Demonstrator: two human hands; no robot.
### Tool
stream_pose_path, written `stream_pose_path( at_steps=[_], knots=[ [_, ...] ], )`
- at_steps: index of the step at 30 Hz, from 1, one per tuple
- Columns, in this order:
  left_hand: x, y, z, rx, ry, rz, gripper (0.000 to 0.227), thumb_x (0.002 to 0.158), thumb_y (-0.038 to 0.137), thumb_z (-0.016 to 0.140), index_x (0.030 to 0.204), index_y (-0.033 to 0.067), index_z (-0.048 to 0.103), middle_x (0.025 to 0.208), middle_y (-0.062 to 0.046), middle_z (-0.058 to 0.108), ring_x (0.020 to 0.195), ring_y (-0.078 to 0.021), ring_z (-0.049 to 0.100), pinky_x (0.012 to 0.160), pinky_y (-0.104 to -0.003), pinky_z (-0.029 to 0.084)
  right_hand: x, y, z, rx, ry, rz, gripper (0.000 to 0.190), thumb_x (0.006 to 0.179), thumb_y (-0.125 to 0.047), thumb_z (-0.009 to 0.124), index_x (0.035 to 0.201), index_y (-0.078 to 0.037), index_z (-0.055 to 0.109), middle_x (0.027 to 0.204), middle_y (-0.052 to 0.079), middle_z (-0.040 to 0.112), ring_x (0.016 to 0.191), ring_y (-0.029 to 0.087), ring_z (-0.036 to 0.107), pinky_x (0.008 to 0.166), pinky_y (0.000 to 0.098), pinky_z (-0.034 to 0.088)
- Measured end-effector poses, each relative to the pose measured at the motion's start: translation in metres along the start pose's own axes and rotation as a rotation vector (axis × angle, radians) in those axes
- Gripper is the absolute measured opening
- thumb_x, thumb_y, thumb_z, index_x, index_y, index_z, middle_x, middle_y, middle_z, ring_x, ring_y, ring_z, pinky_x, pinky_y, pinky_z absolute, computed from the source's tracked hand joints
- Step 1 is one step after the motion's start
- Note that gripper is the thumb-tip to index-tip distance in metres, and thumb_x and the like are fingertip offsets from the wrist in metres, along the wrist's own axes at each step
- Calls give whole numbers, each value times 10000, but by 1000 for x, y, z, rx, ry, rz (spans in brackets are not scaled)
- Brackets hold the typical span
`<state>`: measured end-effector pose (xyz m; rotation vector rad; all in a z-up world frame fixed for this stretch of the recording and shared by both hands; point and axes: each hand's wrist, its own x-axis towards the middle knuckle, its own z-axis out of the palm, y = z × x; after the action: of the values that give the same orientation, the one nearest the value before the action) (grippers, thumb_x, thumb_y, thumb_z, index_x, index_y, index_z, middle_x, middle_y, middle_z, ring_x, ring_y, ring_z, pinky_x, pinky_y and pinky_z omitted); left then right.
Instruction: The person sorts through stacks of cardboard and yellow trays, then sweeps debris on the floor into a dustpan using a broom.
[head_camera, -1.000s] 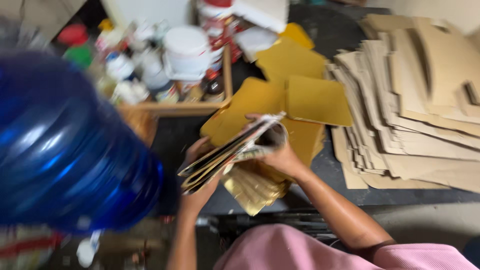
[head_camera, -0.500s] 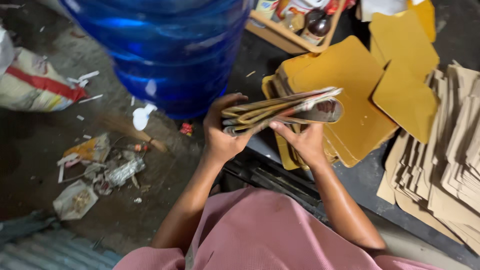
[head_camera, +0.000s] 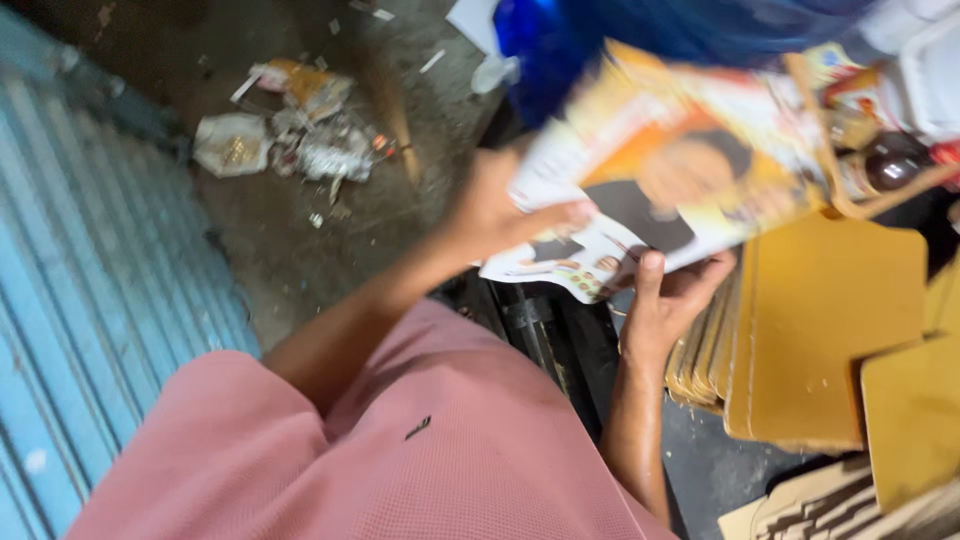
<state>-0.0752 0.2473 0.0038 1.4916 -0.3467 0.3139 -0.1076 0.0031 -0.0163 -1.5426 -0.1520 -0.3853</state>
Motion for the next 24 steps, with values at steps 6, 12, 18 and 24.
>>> stream_pose_path(
  at_steps=[6, 12, 18, 24],
  knots=[
    [-34, -17, -126, -40, 547, -219, 355, 933, 187, 878, 1101, -34, 658, 987, -140, 772, 810, -180, 787, 703, -309, 671, -24, 0, 61, -264, -323, 198, 225, 1047, -164, 720, 1192, -9, 644, 1037, 62, 680, 946, 134, 646, 869, 288, 542],
    [6, -68, -249, -167, 1043, -323, 539, 916, 59, 828, 1309, -45, 475, 1124, -156, 655, 980, -231, 707, 870, -354, 618, 16, 5, 152, -589, -703, 198, 321, 888, -212, 819, 1135, -38, 710, 954, 73, 736, 885, 169, 721, 821, 304, 566],
    [77, -147, -377, -371, 1052, -336, 536, 883, -16, 725, 1345, -82, 461, 1211, -191, 640, 1020, -295, 718, 894, -411, 643, 82, 74, 270, -711, -777, 307, 369, 881, -276, 794, 1160, -49, 710, 1042, 100, 752, 944, 231, 735, 801, 358, 569],
    [125, -162, -448, -96, 1015, -381, 471, 961, 3, 759, 1368, -124, 561, 1338, -199, 639, 1123, -256, 675, 988, -387, 602, 118, 95, 360, -698, -930, 297, 384, 897, -299, 748, 1195, -62, 704, 1097, 137, 740, 1008, 285, 700, 849, 397, 552]
  ],
)
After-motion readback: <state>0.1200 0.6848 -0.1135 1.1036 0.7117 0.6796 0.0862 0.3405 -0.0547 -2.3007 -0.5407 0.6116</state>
